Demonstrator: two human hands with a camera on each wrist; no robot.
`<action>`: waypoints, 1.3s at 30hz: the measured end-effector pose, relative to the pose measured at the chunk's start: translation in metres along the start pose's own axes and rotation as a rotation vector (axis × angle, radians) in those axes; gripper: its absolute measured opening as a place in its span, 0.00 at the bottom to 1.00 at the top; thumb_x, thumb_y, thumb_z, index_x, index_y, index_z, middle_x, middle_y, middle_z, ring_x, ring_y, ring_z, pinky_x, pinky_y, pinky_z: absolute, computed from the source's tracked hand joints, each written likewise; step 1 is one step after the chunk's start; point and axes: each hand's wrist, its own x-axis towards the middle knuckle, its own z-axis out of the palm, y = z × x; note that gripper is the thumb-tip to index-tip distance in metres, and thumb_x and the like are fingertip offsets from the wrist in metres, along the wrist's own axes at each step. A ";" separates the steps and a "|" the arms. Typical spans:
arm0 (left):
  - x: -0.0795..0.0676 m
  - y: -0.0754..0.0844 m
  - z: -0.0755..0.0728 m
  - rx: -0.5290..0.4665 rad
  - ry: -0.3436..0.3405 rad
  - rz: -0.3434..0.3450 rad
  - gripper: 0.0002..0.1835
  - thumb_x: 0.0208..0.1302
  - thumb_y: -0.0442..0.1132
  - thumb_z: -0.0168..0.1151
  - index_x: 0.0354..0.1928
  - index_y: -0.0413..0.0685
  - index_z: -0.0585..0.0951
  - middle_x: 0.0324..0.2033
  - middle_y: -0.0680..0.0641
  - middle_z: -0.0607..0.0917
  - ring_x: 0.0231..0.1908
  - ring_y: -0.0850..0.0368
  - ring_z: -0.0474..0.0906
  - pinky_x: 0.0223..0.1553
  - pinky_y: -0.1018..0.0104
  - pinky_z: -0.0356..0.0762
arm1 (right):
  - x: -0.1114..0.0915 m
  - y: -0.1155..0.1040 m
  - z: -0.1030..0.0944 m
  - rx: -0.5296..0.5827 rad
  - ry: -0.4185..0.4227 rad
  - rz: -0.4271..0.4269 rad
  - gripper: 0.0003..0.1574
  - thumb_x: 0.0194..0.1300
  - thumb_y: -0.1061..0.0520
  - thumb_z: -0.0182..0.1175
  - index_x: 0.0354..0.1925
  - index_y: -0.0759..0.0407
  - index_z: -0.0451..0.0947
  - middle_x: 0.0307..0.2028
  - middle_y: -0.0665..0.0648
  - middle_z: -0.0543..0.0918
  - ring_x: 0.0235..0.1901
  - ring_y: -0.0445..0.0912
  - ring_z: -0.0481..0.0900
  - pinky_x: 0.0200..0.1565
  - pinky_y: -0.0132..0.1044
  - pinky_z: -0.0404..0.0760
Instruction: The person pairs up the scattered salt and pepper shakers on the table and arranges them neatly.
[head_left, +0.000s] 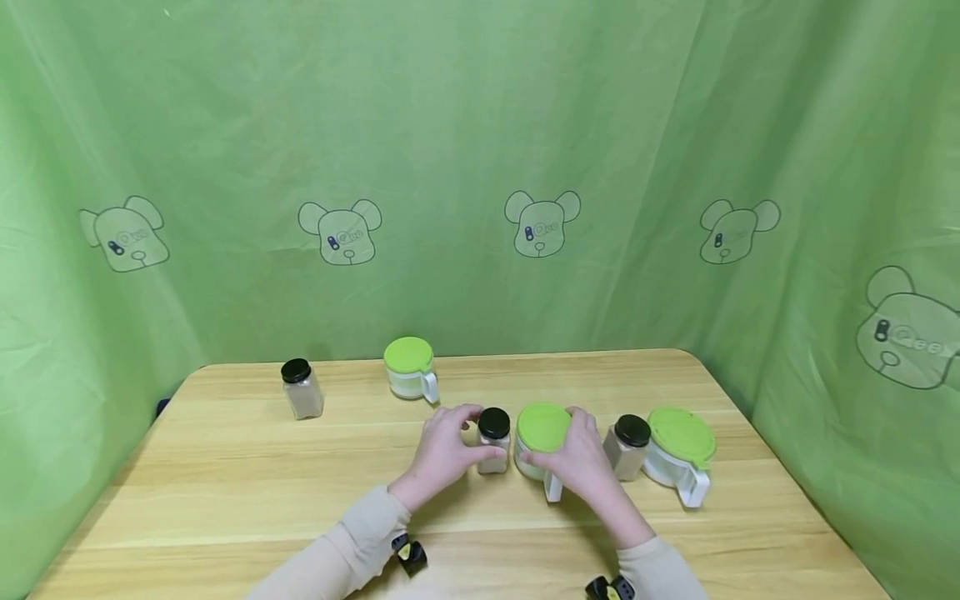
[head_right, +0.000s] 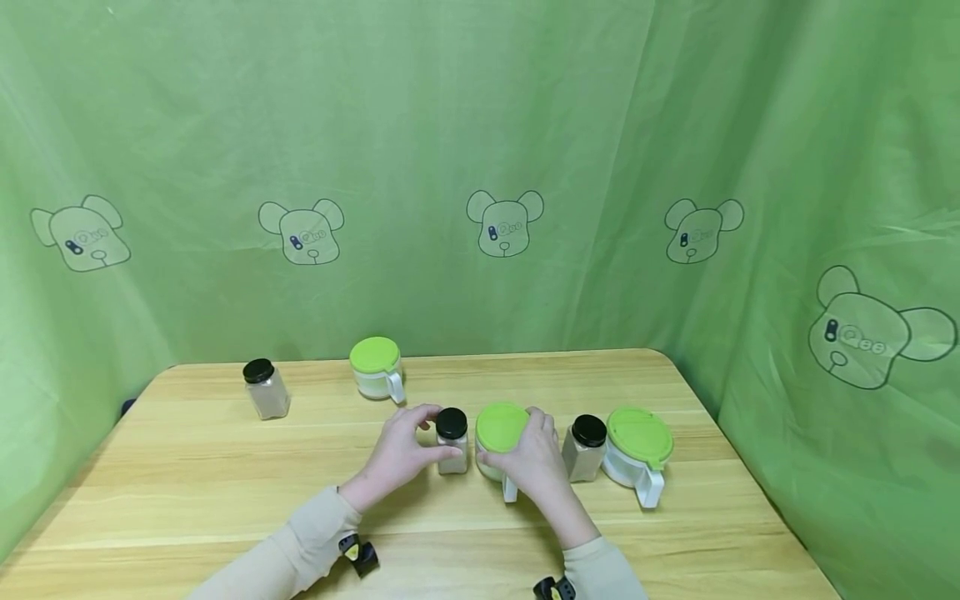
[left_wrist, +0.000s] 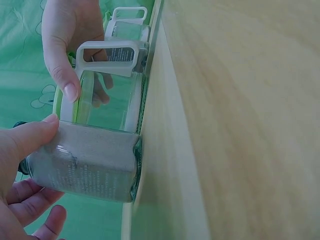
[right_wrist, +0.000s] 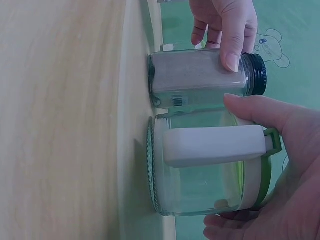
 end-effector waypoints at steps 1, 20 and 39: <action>0.000 0.000 0.000 0.001 -0.002 -0.002 0.33 0.37 0.60 0.69 0.48 0.54 0.76 0.42 0.55 0.81 0.41 0.58 0.72 0.45 0.62 0.63 | 0.000 0.000 0.000 -0.001 -0.002 0.003 0.68 0.34 0.38 0.72 0.61 0.70 0.48 0.56 0.71 0.61 0.54 0.63 0.66 0.52 0.57 0.69; 0.002 0.001 -0.007 0.013 -0.058 0.008 0.38 0.37 0.65 0.65 0.52 0.57 0.72 0.46 0.57 0.80 0.46 0.56 0.72 0.51 0.55 0.62 | -0.002 -0.001 -0.002 -0.011 -0.013 -0.018 0.68 0.37 0.39 0.71 0.62 0.72 0.47 0.57 0.73 0.59 0.54 0.66 0.65 0.53 0.59 0.67; 0.008 0.007 -0.046 0.035 0.033 0.008 0.36 0.38 0.60 0.69 0.52 0.56 0.74 0.44 0.55 0.80 0.45 0.58 0.71 0.50 0.55 0.64 | -0.005 -0.012 -0.014 -0.002 0.012 -0.035 0.69 0.40 0.30 0.65 0.67 0.65 0.44 0.64 0.71 0.52 0.60 0.66 0.58 0.55 0.61 0.65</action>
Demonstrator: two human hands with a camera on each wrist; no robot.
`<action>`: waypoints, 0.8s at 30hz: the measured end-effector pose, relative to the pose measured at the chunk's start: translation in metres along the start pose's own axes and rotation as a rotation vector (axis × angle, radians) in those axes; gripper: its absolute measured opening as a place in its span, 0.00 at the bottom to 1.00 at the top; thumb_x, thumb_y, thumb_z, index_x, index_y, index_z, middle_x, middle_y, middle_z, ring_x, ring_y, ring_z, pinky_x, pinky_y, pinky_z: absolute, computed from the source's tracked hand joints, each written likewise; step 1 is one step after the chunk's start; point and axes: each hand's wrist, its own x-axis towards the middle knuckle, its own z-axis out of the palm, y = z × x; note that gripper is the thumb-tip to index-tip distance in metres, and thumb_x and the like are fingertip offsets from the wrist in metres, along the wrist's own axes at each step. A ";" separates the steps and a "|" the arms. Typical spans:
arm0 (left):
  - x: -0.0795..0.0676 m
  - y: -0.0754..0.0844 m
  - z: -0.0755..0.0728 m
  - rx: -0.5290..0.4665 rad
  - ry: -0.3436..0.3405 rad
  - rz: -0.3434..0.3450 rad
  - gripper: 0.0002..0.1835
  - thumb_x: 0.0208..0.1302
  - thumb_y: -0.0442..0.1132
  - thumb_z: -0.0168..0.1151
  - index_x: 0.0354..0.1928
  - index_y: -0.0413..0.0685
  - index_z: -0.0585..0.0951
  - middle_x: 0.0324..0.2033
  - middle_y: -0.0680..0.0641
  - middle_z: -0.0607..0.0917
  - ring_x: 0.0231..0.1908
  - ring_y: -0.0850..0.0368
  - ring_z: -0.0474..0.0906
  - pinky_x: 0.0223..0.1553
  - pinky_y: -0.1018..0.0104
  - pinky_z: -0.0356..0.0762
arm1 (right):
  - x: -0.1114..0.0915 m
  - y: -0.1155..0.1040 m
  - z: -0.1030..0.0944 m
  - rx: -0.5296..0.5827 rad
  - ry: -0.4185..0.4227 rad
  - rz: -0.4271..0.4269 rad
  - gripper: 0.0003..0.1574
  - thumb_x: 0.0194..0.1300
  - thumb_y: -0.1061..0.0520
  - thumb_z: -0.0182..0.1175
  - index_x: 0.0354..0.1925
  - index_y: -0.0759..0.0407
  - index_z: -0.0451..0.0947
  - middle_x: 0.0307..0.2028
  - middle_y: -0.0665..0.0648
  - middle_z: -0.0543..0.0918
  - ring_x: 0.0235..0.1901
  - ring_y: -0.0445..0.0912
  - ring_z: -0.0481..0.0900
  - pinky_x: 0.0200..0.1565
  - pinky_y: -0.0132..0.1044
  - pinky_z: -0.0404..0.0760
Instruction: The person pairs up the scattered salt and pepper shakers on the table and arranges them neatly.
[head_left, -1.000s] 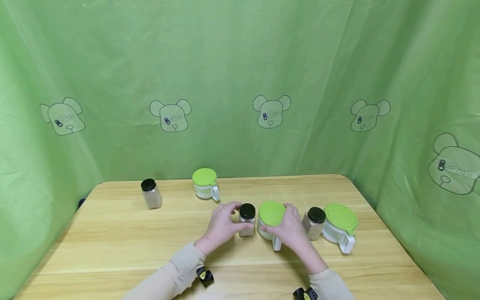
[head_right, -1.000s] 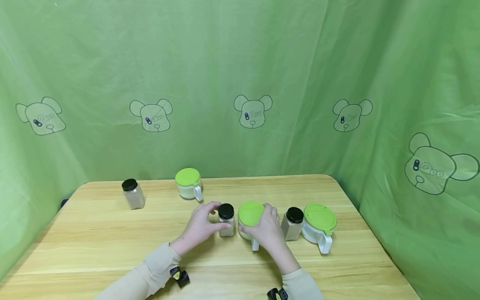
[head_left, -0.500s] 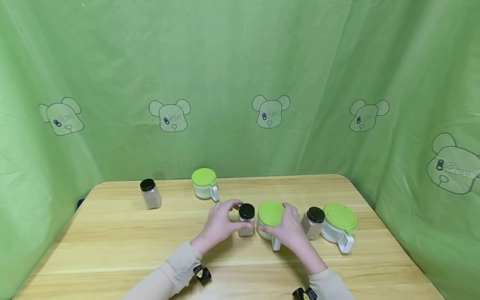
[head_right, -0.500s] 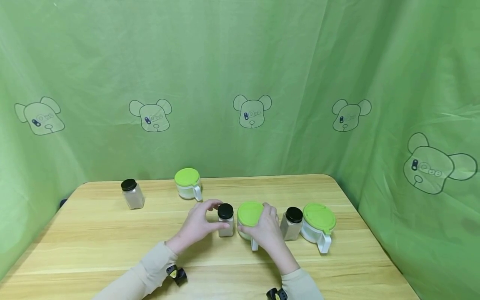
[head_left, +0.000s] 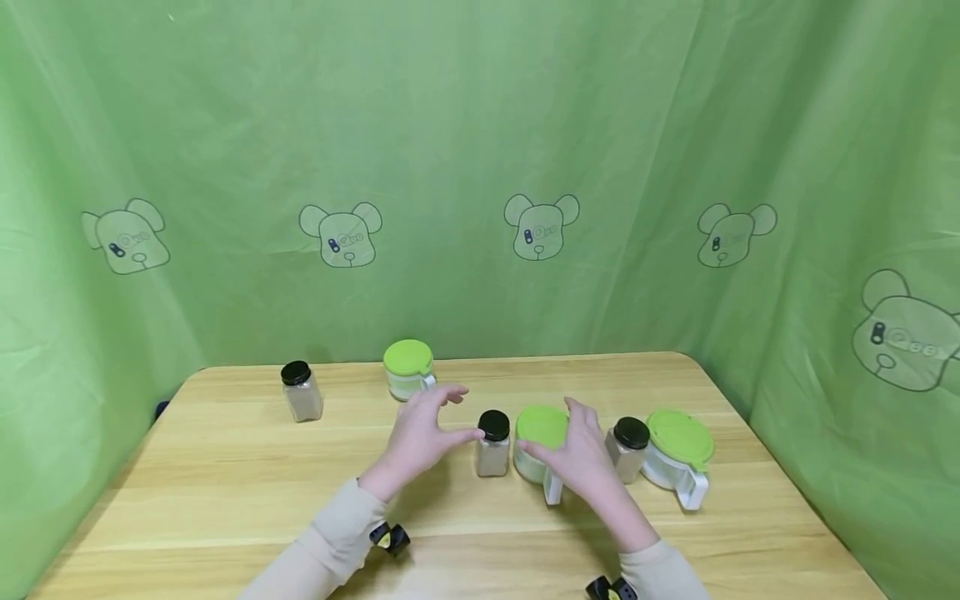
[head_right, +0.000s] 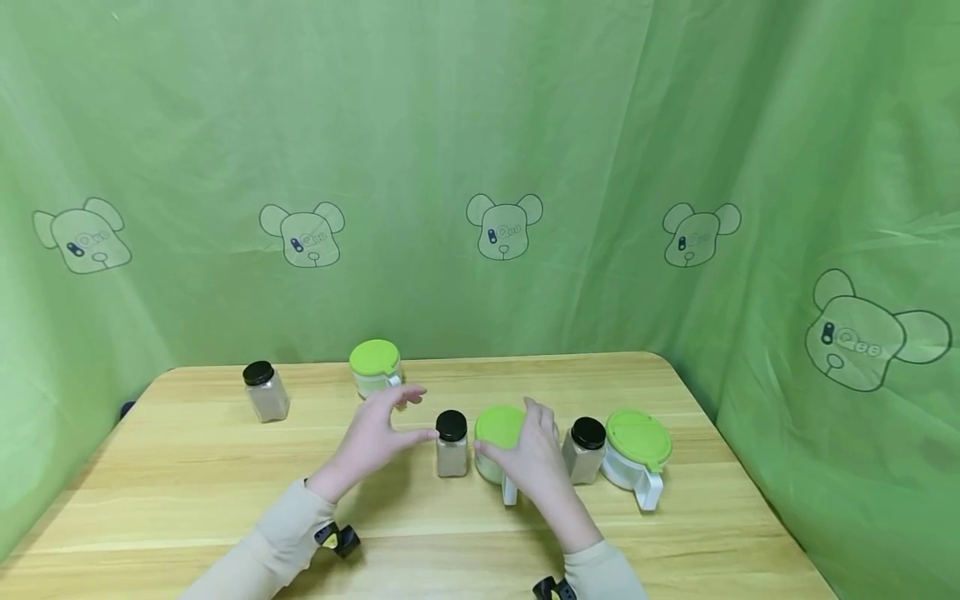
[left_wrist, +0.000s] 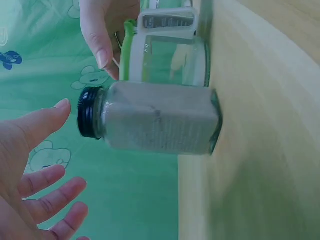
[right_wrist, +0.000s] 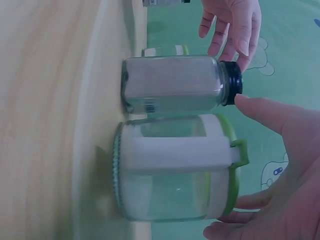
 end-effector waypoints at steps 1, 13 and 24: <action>0.000 0.000 -0.002 -0.001 0.007 0.005 0.35 0.38 0.59 0.69 0.52 0.56 0.74 0.44 0.55 0.80 0.45 0.57 0.72 0.50 0.55 0.64 | 0.000 -0.001 -0.001 0.004 -0.001 -0.002 0.69 0.41 0.30 0.64 0.67 0.64 0.44 0.64 0.70 0.52 0.60 0.66 0.58 0.55 0.60 0.65; -0.007 -0.005 -0.020 0.057 0.049 0.047 0.29 0.42 0.57 0.69 0.49 0.59 0.75 0.39 0.56 0.82 0.42 0.58 0.74 0.47 0.57 0.64 | -0.004 -0.014 -0.008 0.041 0.040 -0.092 0.59 0.47 0.32 0.61 0.66 0.61 0.50 0.64 0.67 0.54 0.62 0.61 0.58 0.59 0.57 0.62; -0.012 -0.014 -0.037 0.082 0.073 0.028 0.26 0.41 0.55 0.69 0.46 0.58 0.78 0.42 0.58 0.82 0.46 0.58 0.74 0.52 0.53 0.63 | -0.002 -0.031 -0.006 0.091 0.091 -0.176 0.54 0.47 0.31 0.61 0.63 0.57 0.56 0.62 0.61 0.60 0.62 0.56 0.60 0.60 0.54 0.63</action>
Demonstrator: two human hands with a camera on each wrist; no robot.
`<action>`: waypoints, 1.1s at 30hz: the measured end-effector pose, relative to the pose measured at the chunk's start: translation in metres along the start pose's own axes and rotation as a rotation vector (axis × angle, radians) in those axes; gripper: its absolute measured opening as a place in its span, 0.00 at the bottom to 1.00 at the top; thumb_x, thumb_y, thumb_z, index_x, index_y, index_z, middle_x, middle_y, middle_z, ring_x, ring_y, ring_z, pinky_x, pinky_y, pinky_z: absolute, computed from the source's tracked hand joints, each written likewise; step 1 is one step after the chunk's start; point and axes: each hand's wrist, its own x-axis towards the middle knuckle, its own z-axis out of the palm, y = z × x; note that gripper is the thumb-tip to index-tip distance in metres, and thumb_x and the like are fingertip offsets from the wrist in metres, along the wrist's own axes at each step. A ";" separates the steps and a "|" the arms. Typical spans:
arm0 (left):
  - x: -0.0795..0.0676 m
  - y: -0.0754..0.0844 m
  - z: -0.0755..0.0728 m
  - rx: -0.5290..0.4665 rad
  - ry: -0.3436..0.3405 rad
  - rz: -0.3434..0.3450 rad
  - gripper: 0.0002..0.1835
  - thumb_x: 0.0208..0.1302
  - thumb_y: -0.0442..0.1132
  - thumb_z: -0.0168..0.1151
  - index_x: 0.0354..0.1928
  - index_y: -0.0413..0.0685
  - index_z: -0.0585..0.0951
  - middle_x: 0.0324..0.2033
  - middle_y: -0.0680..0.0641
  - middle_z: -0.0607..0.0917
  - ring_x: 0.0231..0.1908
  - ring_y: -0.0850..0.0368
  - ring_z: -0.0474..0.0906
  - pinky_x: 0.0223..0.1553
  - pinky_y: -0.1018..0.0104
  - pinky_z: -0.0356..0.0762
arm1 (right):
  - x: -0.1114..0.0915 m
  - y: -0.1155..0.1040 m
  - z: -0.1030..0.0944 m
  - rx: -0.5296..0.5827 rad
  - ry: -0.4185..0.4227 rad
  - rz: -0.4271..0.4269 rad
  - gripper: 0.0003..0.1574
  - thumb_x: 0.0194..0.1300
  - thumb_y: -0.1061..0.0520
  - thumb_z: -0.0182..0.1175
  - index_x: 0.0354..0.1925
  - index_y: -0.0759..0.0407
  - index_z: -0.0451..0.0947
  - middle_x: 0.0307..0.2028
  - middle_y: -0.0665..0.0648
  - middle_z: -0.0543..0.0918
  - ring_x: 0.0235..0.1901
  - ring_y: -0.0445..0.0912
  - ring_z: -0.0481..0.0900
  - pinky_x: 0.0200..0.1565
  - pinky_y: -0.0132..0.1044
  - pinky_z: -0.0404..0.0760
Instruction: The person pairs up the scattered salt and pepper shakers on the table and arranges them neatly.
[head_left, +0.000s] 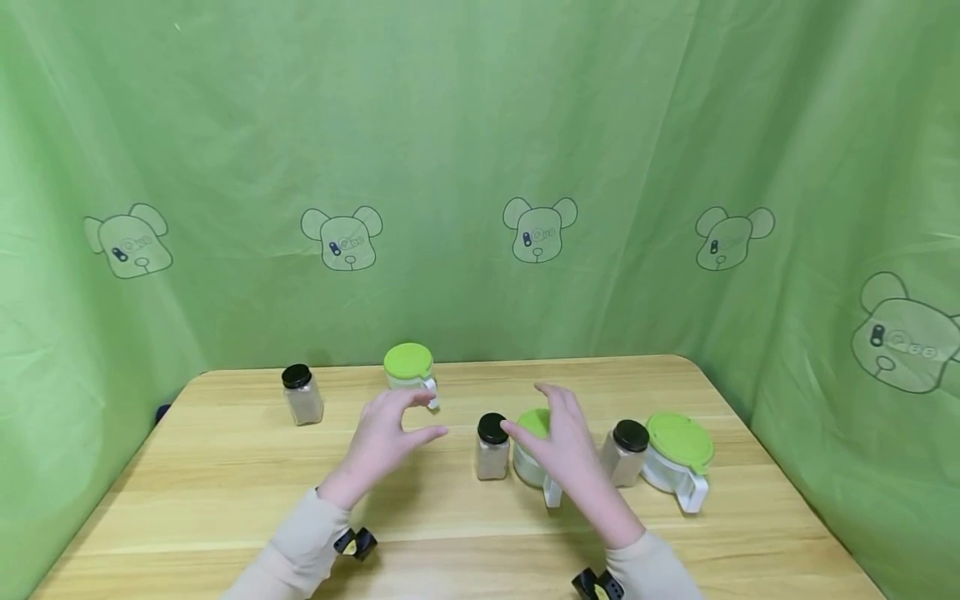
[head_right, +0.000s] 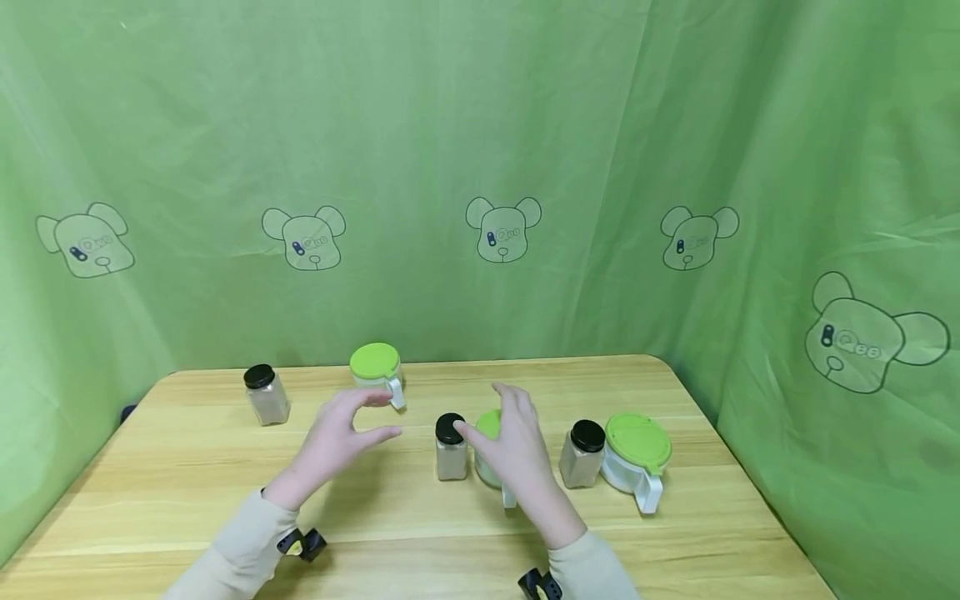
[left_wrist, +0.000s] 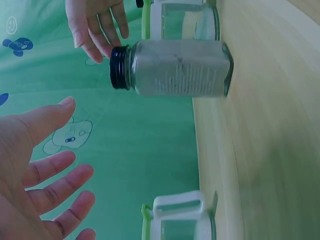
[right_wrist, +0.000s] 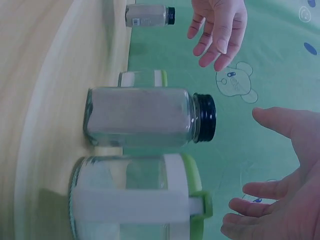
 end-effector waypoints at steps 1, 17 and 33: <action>-0.001 -0.001 -0.002 -0.003 -0.001 -0.007 0.26 0.41 0.55 0.69 0.46 0.57 0.78 0.43 0.58 0.82 0.46 0.58 0.74 0.52 0.53 0.63 | 0.000 -0.002 0.001 0.005 0.002 -0.007 0.54 0.47 0.31 0.61 0.63 0.56 0.56 0.62 0.61 0.60 0.62 0.55 0.60 0.60 0.54 0.63; -0.004 -0.026 -0.032 0.036 0.018 -0.040 0.25 0.45 0.55 0.67 0.46 0.56 0.78 0.43 0.55 0.81 0.46 0.56 0.74 0.50 0.54 0.68 | 0.007 -0.036 0.015 0.057 0.026 -0.136 0.48 0.50 0.36 0.62 0.61 0.57 0.60 0.59 0.58 0.65 0.60 0.51 0.63 0.60 0.49 0.65; 0.004 -0.045 -0.055 0.069 0.049 -0.058 0.26 0.46 0.56 0.66 0.47 0.51 0.77 0.46 0.50 0.81 0.50 0.50 0.73 0.56 0.50 0.61 | 0.012 -0.058 0.036 0.028 0.059 -0.215 0.46 0.48 0.38 0.64 0.60 0.59 0.63 0.58 0.58 0.68 0.58 0.52 0.67 0.59 0.47 0.67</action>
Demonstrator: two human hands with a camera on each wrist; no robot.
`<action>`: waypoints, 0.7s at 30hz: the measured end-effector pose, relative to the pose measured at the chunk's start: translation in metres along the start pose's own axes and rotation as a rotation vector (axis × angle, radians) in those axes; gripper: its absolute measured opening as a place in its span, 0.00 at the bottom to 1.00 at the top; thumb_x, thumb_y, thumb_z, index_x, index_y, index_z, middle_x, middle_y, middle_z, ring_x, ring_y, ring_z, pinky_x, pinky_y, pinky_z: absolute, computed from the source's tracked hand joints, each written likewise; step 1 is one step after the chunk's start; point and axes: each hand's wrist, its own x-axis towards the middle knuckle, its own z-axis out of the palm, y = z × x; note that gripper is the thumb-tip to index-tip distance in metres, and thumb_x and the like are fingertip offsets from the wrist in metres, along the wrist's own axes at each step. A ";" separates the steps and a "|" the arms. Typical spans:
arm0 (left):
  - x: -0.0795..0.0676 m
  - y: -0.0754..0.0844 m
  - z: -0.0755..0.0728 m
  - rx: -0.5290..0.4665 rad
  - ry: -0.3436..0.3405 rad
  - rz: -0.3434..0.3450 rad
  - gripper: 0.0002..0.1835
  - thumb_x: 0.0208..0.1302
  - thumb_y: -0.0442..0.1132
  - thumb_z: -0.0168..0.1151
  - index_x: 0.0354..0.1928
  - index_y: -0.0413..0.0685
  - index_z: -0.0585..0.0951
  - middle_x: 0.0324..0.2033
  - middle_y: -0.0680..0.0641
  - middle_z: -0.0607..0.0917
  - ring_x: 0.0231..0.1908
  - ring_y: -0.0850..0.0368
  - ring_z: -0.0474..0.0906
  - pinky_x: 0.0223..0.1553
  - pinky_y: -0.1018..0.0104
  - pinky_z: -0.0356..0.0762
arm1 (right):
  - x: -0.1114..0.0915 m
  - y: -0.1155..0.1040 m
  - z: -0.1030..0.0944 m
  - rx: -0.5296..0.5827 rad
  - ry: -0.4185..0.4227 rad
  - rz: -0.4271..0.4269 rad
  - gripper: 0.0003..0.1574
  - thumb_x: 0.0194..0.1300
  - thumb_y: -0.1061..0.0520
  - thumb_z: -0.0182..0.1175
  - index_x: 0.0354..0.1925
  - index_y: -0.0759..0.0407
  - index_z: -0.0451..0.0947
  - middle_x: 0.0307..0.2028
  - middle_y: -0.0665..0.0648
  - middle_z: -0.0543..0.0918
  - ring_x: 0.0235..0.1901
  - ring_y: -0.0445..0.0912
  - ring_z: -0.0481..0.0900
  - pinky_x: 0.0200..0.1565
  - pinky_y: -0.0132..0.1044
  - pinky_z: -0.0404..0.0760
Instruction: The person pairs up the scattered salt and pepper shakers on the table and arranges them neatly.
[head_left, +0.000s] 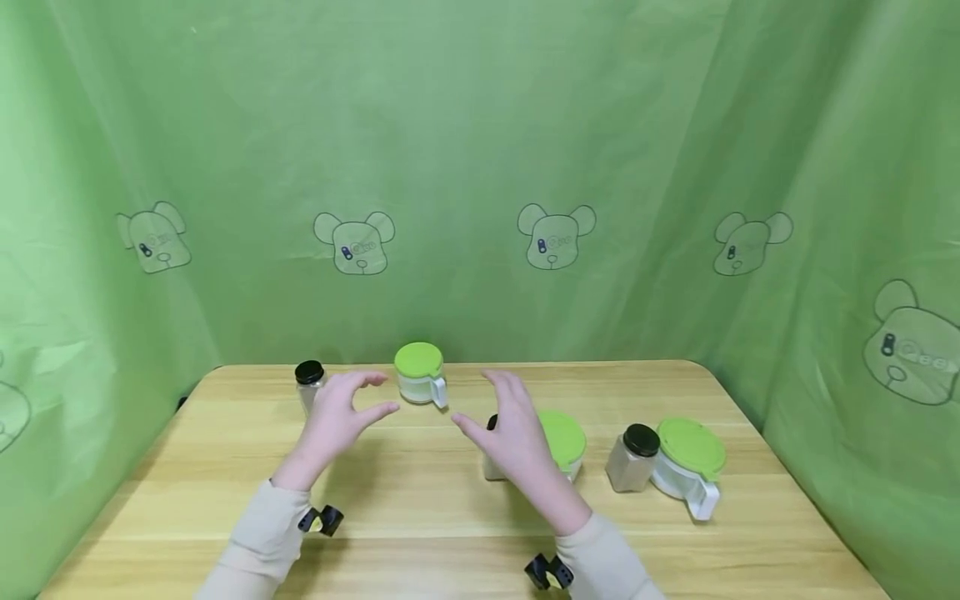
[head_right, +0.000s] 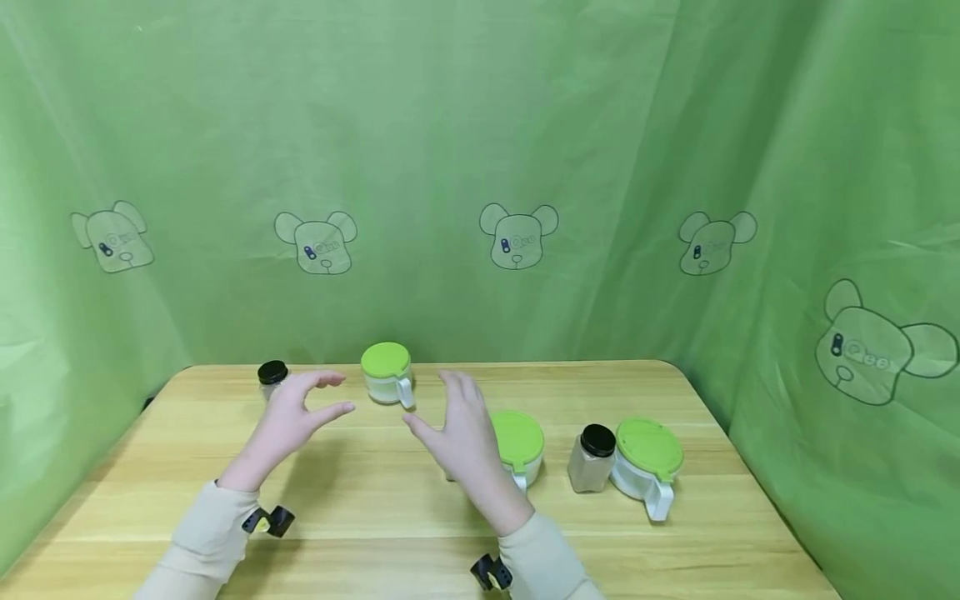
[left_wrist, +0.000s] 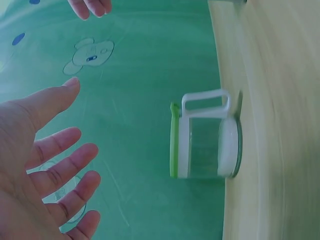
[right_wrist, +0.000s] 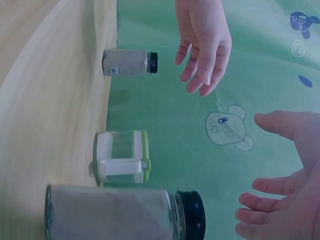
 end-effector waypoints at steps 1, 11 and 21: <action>0.001 -0.001 0.000 0.006 0.007 0.003 0.26 0.46 0.56 0.66 0.47 0.51 0.77 0.46 0.50 0.82 0.49 0.51 0.73 0.56 0.51 0.61 | 0.000 -0.001 0.001 0.002 0.000 -0.002 0.46 0.48 0.38 0.64 0.60 0.58 0.63 0.58 0.58 0.68 0.58 0.52 0.67 0.59 0.47 0.67; 0.005 -0.013 -0.006 0.045 0.053 0.015 0.26 0.46 0.54 0.67 0.47 0.51 0.78 0.45 0.49 0.82 0.48 0.50 0.71 0.52 0.50 0.58 | -0.001 -0.008 0.012 0.030 -0.026 -0.010 0.46 0.48 0.37 0.63 0.60 0.55 0.63 0.58 0.56 0.67 0.58 0.51 0.66 0.58 0.48 0.68; 0.009 -0.029 -0.019 0.077 0.094 -0.001 0.25 0.46 0.54 0.67 0.46 0.50 0.78 0.44 0.47 0.82 0.48 0.48 0.70 0.53 0.50 0.59 | 0.003 -0.008 0.028 0.029 -0.073 -0.011 0.46 0.49 0.37 0.63 0.61 0.55 0.61 0.58 0.56 0.67 0.57 0.50 0.67 0.58 0.46 0.69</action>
